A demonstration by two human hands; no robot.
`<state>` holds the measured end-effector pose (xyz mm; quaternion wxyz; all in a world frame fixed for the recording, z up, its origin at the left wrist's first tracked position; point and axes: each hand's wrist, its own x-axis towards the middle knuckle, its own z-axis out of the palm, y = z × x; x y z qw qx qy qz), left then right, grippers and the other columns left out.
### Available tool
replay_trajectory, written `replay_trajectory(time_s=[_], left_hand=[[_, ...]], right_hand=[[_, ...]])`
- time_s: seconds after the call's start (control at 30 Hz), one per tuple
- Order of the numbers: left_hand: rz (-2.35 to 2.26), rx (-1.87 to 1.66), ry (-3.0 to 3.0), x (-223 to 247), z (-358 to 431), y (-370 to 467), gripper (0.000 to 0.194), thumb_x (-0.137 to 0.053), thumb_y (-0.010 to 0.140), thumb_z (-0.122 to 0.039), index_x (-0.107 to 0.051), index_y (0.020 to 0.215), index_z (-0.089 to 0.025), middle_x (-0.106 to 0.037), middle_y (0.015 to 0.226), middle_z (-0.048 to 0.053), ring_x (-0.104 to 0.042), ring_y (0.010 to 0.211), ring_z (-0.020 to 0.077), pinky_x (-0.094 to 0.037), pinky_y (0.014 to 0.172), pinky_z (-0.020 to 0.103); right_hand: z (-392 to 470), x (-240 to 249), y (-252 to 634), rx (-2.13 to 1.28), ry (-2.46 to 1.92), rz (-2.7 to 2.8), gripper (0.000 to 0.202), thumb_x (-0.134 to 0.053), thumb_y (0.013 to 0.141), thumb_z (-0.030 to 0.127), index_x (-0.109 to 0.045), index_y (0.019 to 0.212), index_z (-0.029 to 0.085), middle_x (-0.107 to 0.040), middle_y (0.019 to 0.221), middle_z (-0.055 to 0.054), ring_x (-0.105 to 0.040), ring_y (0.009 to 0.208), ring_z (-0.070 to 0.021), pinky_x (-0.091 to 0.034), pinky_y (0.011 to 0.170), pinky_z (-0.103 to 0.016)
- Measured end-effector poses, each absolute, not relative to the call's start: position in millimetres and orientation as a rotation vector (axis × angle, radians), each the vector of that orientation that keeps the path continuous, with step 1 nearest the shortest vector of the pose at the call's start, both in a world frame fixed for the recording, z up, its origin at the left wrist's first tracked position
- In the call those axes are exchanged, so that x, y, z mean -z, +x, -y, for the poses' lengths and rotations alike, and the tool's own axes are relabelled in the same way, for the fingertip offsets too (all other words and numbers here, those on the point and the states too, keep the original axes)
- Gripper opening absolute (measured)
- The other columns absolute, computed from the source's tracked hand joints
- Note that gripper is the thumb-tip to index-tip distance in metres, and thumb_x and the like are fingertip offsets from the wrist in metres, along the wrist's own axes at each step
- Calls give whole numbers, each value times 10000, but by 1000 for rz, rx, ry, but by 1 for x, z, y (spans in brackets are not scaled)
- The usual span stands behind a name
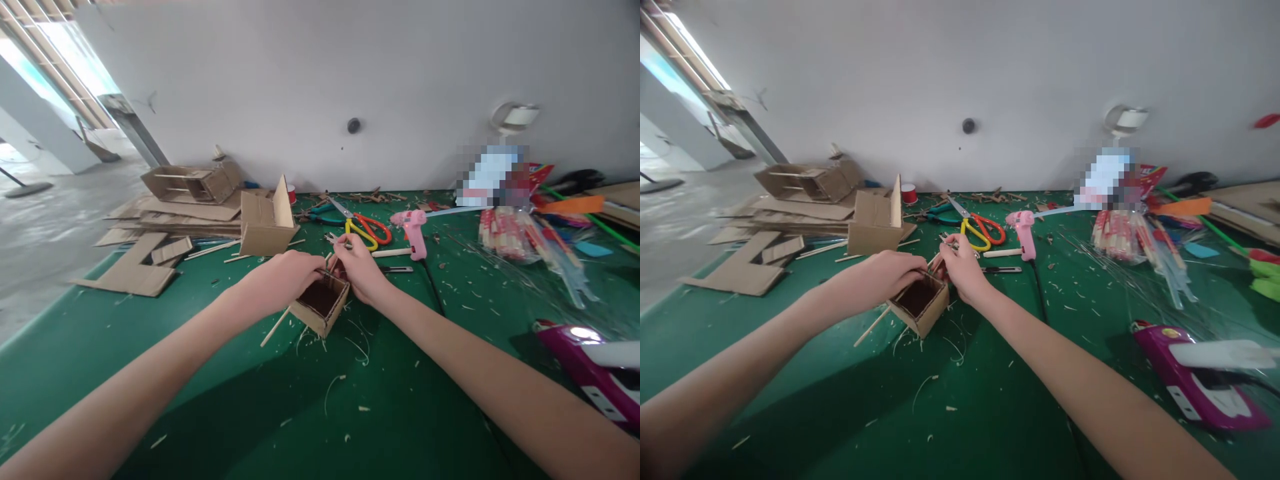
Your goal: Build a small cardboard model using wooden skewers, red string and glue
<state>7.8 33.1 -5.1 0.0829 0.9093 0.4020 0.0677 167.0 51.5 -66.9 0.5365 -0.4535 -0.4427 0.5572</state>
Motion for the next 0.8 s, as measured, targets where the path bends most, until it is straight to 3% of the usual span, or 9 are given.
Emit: replay_trajectory(time_s=[0.23, 0.53, 0.8], left_hand=[[-1174, -45, 2908, 5, -38, 6, 258, -446, 895, -166, -560, 667, -202, -616, 641, 32, -550, 478, 159, -289, 459, 275], [-1139, 98, 3139, 18, -38, 1, 179, -498, 772, -57, -593, 727, -203, -621, 671, 46, -592, 561, 195, -365, 500, 288], [-1163, 261, 3172, 9, -32, 5, 182, -491, 802, -39, -625, 818, -160, -649, 740, 52, -626, 616, 182, -393, 546, 275]], right_hand=[[-49, 77, 164, -1339, -1102, 902, 242, -493, 804, 268, -264, 884, 265, -538, 489, 118, -454, 363, -98, -329, 403, -186], [-52, 78, 165, -1382, -1118, 1002, 252, -490, 824, 256, -244, 875, 266, -539, 490, 113, -425, 342, -92, -298, 377, -174], [-52, 73, 164, -1434, -1147, 1045, 231, -467, 854, 205, -244, 868, 262, -528, 485, 114, -394, 338, -73, -290, 385, -166]])
